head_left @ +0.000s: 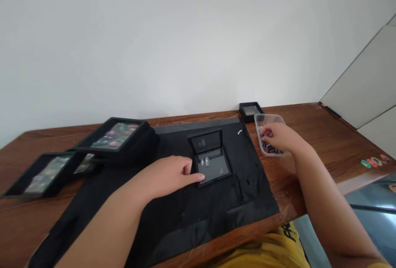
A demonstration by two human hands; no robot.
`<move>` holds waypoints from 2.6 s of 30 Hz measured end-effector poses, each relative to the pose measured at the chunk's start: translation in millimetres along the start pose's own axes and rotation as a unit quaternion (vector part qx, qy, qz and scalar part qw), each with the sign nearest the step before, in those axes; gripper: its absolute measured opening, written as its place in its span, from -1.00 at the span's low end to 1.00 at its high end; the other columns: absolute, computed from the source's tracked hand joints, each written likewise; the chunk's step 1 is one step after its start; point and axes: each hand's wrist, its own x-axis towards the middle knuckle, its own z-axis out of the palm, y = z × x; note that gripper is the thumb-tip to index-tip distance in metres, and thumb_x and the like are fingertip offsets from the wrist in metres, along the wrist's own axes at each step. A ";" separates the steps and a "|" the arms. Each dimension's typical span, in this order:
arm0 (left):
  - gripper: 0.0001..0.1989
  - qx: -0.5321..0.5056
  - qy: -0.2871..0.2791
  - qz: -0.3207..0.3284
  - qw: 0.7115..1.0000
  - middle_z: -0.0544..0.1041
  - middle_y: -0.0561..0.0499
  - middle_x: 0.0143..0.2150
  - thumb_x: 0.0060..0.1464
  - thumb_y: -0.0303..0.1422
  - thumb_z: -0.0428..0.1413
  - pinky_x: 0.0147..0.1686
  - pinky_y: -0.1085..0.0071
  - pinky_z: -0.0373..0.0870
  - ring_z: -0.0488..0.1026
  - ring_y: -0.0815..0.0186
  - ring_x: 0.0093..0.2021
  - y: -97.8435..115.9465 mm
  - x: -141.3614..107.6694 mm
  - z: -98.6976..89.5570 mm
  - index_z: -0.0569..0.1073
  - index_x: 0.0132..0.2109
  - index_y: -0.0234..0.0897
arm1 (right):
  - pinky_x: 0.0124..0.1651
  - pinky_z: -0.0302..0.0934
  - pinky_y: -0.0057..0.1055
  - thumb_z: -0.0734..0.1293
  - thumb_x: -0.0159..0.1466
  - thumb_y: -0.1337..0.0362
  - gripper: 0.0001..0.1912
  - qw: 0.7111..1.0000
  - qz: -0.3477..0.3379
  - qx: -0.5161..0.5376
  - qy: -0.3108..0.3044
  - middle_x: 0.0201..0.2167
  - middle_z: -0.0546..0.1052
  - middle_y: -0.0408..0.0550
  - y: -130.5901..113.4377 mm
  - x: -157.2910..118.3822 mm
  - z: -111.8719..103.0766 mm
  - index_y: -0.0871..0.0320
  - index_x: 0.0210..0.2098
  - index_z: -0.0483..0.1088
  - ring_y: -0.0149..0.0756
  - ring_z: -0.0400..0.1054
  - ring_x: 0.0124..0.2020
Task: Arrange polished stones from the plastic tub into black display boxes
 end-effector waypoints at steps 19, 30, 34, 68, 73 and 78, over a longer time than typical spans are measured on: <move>-0.45 -0.001 0.062 0.010 0.998 0.35 0.10 -0.58 0.08 0.14 0.14 -0.48 0.31 0.01 0.30 0.29 -0.53 15.3 -3.4 -9.3 0.19 -0.54 -0.17 | -0.26 0.53 -0.44 0.48 0.27 0.31 -0.93 0.872 -0.239 0.264 0.336 -0.32 0.73 -0.12 -70.6 -33.7 21.0 0.08 -0.24 0.64 -0.33 0.63 -0.35; -0.62 0.007 0.124 0.050 0.991 0.57 0.04 -0.38 0.21 -0.06 0.11 -0.29 0.32 0.33 0.53 0.16 -0.35 24.0 0.3 -1.3 0.66 0.05 -0.03 | -0.36 0.45 -0.53 0.45 0.33 0.37 -0.91 0.867 -0.337 0.215 0.297 -0.32 0.74 -0.11 -82.8 -36.6 36.4 0.09 -0.21 0.63 -0.36 0.62 -0.39; -0.63 0.003 0.140 0.063 0.988 0.63 0.02 -0.32 0.24 -0.10 0.09 -0.18 0.31 0.42 0.56 0.15 -0.29 22.2 1.7 1.4 0.68 0.05 -0.03 | -0.33 0.48 -0.49 0.44 0.35 0.35 -0.91 0.852 -0.343 0.203 0.340 -0.29 0.74 -0.13 -83.9 -39.6 33.8 0.06 -0.23 0.64 -0.41 0.56 -0.48; -0.70 -0.019 0.117 0.096 0.988 0.63 0.03 -0.34 0.24 -0.22 0.05 -0.21 0.34 0.40 0.56 0.17 -0.27 24.2 2.2 2.2 0.69 -0.09 -0.02 | -0.02 0.57 -0.40 0.30 0.46 0.40 -0.76 0.861 -0.430 0.195 0.189 -0.12 0.75 -0.06 -83.2 -36.1 43.0 0.08 -0.10 0.63 -0.28 0.69 -0.12; -0.64 -0.020 0.129 0.102 0.986 0.65 0.03 -0.29 0.25 -0.21 0.00 -0.19 0.32 0.41 0.57 0.17 -0.28 27.9 1.1 1.7 0.68 -0.01 -0.02 | 0.00 0.55 -0.39 0.30 0.46 0.38 -0.76 0.869 -0.422 0.194 0.171 -0.12 0.75 -0.08 -82.6 -35.8 45.7 0.06 -0.09 0.63 -0.27 0.68 -0.11; -0.58 -0.001 0.131 0.071 0.989 0.62 0.02 -0.31 0.21 0.04 0.09 -0.26 0.31 0.37 0.55 0.14 -0.31 37.0 -0.9 3.4 0.66 0.01 -0.04 | -0.01 0.54 -0.42 0.31 0.46 0.37 -0.77 0.871 -0.422 0.196 0.158 -0.12 0.75 -0.07 -84.8 -36.9 50.6 0.08 -0.06 0.62 -0.27 0.68 -0.11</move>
